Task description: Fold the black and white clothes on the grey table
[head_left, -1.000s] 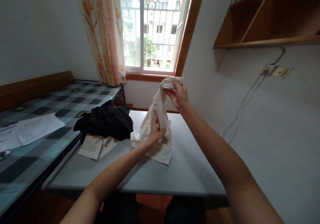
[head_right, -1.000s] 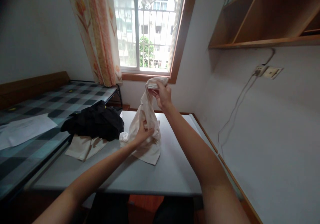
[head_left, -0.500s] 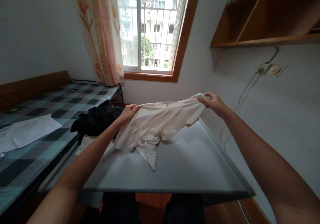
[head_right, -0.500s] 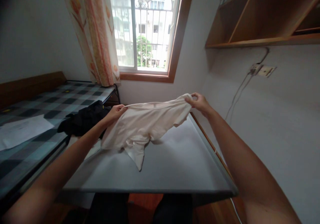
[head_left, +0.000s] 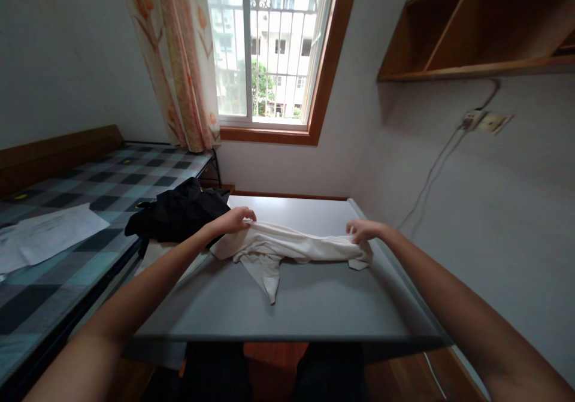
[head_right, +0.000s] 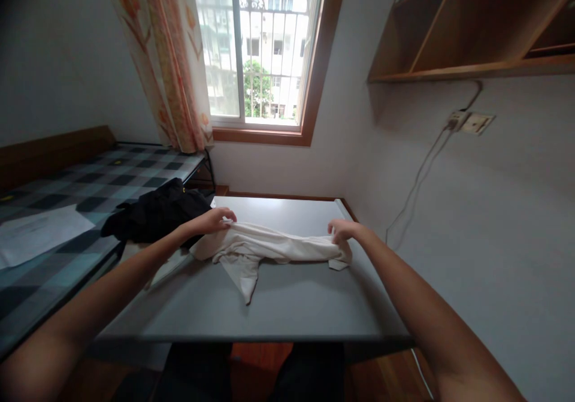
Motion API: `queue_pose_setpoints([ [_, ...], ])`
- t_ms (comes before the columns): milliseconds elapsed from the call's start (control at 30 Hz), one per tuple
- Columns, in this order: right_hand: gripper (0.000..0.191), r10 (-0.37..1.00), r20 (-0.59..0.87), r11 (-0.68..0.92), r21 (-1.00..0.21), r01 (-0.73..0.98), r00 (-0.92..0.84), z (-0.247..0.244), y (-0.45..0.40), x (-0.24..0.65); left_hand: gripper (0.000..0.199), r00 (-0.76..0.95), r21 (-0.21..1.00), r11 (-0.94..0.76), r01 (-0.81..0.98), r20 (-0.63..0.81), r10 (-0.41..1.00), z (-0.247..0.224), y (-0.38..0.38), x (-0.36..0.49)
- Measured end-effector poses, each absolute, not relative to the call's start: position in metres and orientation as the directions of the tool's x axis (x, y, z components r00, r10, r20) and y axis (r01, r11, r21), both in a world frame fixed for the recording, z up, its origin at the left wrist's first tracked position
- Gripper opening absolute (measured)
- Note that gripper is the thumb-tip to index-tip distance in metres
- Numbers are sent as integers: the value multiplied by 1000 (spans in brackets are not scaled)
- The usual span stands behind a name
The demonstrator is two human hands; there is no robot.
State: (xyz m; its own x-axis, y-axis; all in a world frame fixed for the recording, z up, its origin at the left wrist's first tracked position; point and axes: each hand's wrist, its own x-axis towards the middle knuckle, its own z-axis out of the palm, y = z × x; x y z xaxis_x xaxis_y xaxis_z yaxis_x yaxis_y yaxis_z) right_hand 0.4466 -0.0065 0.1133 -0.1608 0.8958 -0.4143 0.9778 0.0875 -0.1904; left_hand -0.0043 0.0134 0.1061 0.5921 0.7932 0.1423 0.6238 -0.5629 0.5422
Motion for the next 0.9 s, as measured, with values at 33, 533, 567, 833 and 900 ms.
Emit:
queue_pose_setpoints([
  [33,41,893,-399,117,-239,964,-208,113,-6,443,18,595,523,-584,620,171,785,108,12,-3],
  [533,28,900,-310,241,-235,942,-308,93,-11,424,28,672,533,-649,542,189,716,129,-18,-10],
  [567,27,917,-251,255,-231,939,-311,96,-10,425,26,662,537,-637,553,181,727,128,-18,-13],
  [833,30,947,183,295,-178,939,-264,111,-8,431,12,702,574,-588,570,32,712,113,-20,-22],
  [900,28,953,143,289,-182,940,-266,112,-12,427,23,659,550,-549,629,-4,752,110,-22,-17],
])
